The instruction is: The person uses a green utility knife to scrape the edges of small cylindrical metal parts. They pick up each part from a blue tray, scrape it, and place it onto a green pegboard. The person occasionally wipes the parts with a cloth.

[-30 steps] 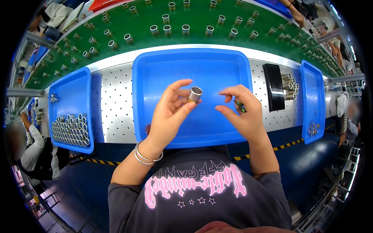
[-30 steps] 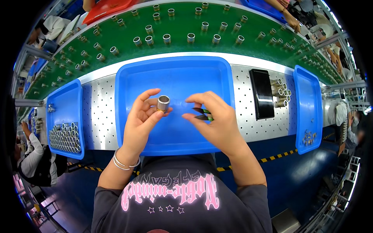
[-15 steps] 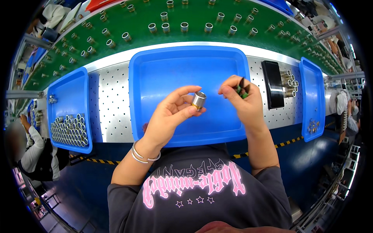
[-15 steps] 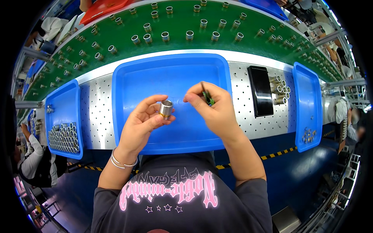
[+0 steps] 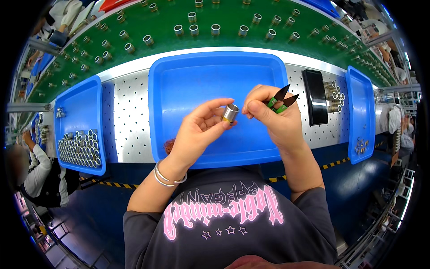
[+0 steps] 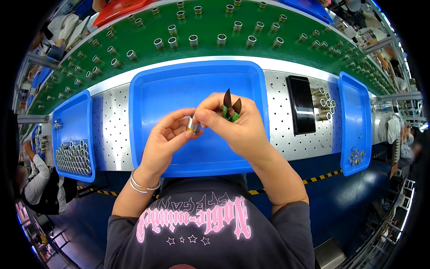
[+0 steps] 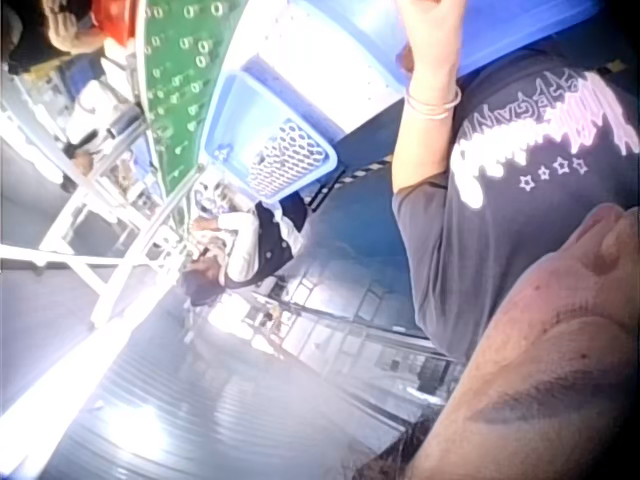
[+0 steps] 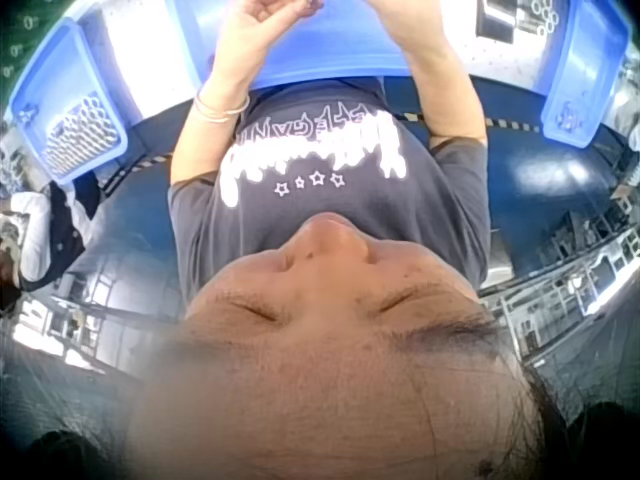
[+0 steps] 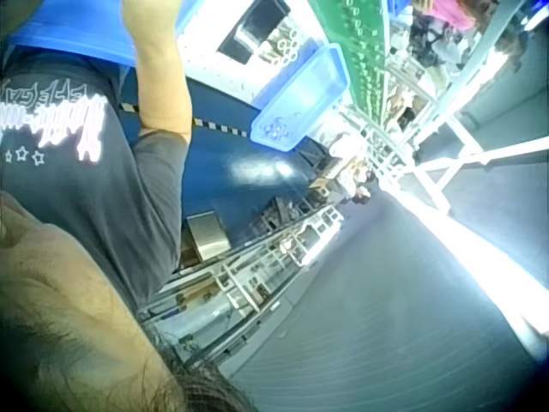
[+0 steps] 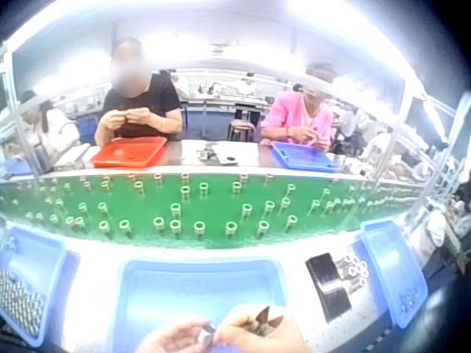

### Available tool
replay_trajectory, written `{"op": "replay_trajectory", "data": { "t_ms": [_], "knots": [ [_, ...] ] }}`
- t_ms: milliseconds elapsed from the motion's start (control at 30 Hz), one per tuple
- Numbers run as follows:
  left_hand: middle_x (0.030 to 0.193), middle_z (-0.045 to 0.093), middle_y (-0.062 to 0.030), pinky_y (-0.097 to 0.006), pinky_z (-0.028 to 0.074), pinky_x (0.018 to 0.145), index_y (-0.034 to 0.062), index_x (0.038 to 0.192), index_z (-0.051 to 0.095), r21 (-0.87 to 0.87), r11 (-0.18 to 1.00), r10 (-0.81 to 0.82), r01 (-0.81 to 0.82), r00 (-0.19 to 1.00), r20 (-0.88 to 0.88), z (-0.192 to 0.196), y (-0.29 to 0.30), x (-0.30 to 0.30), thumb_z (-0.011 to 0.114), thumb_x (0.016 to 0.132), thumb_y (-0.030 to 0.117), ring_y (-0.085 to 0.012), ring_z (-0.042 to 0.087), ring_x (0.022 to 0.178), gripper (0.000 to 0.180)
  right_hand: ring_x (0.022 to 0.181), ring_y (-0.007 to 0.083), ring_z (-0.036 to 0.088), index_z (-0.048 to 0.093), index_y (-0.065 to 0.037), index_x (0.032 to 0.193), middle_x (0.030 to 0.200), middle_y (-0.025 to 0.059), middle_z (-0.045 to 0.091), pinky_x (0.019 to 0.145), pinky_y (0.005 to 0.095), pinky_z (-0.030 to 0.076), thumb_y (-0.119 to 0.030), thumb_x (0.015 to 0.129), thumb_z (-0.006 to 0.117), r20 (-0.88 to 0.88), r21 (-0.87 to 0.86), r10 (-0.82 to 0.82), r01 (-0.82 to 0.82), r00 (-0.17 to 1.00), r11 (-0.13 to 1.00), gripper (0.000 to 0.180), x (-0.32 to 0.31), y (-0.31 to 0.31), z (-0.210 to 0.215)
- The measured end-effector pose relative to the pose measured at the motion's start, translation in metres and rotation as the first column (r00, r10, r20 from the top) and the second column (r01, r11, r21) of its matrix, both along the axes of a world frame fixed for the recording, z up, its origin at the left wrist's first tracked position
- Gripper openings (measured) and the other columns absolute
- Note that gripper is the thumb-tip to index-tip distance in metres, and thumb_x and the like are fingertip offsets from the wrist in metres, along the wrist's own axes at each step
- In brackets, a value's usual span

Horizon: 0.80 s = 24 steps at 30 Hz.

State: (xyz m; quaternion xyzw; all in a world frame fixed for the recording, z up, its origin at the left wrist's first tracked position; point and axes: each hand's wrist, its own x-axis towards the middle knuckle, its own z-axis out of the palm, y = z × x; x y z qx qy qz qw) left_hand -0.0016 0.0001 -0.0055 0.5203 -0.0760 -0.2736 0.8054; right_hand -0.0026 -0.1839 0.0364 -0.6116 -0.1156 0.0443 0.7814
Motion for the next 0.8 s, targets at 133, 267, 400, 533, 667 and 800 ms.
{"op": "replay_trajectory", "data": {
  "t_ms": [133, 267, 400, 533, 667, 800],
  "knots": [
    [0.107, 0.058, -0.0126, -0.032, 0.047, 0.09, -0.0016, 0.126, 0.045, 0.063, 0.996, -0.064, 0.061, 0.997, 0.051, -0.003, 0.0, -0.003, 0.057, 0.083, -0.004, -0.02, 0.059, 0.099, 0.045, 0.059, 0.0062, 0.047, 0.062, 0.0, 0.083, 0.075, 0.0048, 0.06, 0.055, 0.0209, 0.038, -0.011, 0.086, 0.06, -0.15, 0.096, -0.094, 0.109, 0.984, 0.989, 0.011, 0.008, 0.002, -0.002],
    [0.107, 0.058, -0.0126, -0.031, 0.047, 0.089, -0.0019, 0.128, 0.043, 0.052, 0.995, -0.085, 0.083, 0.995, 0.047, 0.005, -0.002, -0.005, 0.057, 0.083, -0.004, -0.0198, 0.059, 0.099, 0.047, 0.047, 0.0021, 0.03, 0.061, -0.001, 0.084, 0.074, 0.0035, 0.055, 0.046, 0.0197, 0.024, -0.017, 0.088, 0.059, -0.283, 0.24, -0.158, 0.229, 0.946, 0.943, 0.017, 0.022, -0.004, -0.02],
    [0.108, 0.058, -0.014, -0.031, 0.048, 0.088, 0.0001, 0.129, 0.043, -0.006, 0.998, -0.062, 0.062, 0.998, 0.004, 0.002, 0.003, -0.006, 0.059, 0.083, 0.0, -0.0203, 0.059, 0.098, 0.049, 0.044, 0.0032, 0.026, 0.059, -0.001, 0.086, 0.076, 0.0045, 0.053, 0.046, 0.0192, 0.024, -0.018, 0.09, 0.056, -0.339, 0.393, -0.176, 0.309, 0.924, 0.866, 0.017, 0.026, -0.016, -0.027],
    [0.11, 0.058, -0.0154, -0.031, 0.048, 0.087, 0.0023, 0.13, 0.042, -0.037, 0.998, 0.044, -0.048, 0.995, -0.092, 0.001, 0.007, -0.001, 0.059, 0.084, 0.007, -0.0218, 0.06, 0.098, 0.049, 0.045, 0.0026, 0.025, 0.056, -0.001, 0.085, 0.075, 0.0052, 0.052, 0.046, 0.0185, 0.024, -0.016, 0.093, 0.051, -0.164, 0.43, -0.196, 0.249, 0.967, 0.868, 0.018, 0.016, -0.019, -0.016],
    [0.11, 0.058, -0.0158, -0.031, 0.047, 0.087, 0.0029, 0.129, 0.043, -0.058, 0.994, 0.088, -0.096, 0.987, -0.133, 0.001, 0.007, 0.002, 0.059, 0.085, 0.009, -0.0226, 0.06, 0.098, 0.047, 0.051, 0.0053, 0.035, 0.055, -0.001, 0.082, 0.076, 0.0073, 0.053, 0.049, 0.0187, 0.027, -0.016, 0.091, 0.052, 0.042, 0.351, -0.136, 0.113, 0.99, 0.93, 0.018, 0.003, -0.016, 0.002],
    [0.108, 0.059, -0.0122, -0.03, 0.047, 0.089, 0.0015, 0.126, 0.046, -0.07, 0.993, 0.086, -0.096, 0.987, -0.136, 0.0, 0.005, 0.001, 0.058, 0.083, 0.001, -0.021, 0.06, 0.099, 0.045, 0.065, 0.0122, 0.05, 0.055, 0.0, 0.079, 0.076, 0.0095, 0.056, 0.054, 0.0212, 0.038, -0.017, 0.088, 0.057, 0.148, 0.264, -0.079, 0.037, 0.986, 0.964, 0.019, -0.001, -0.009, 0.012]
  ]
}}
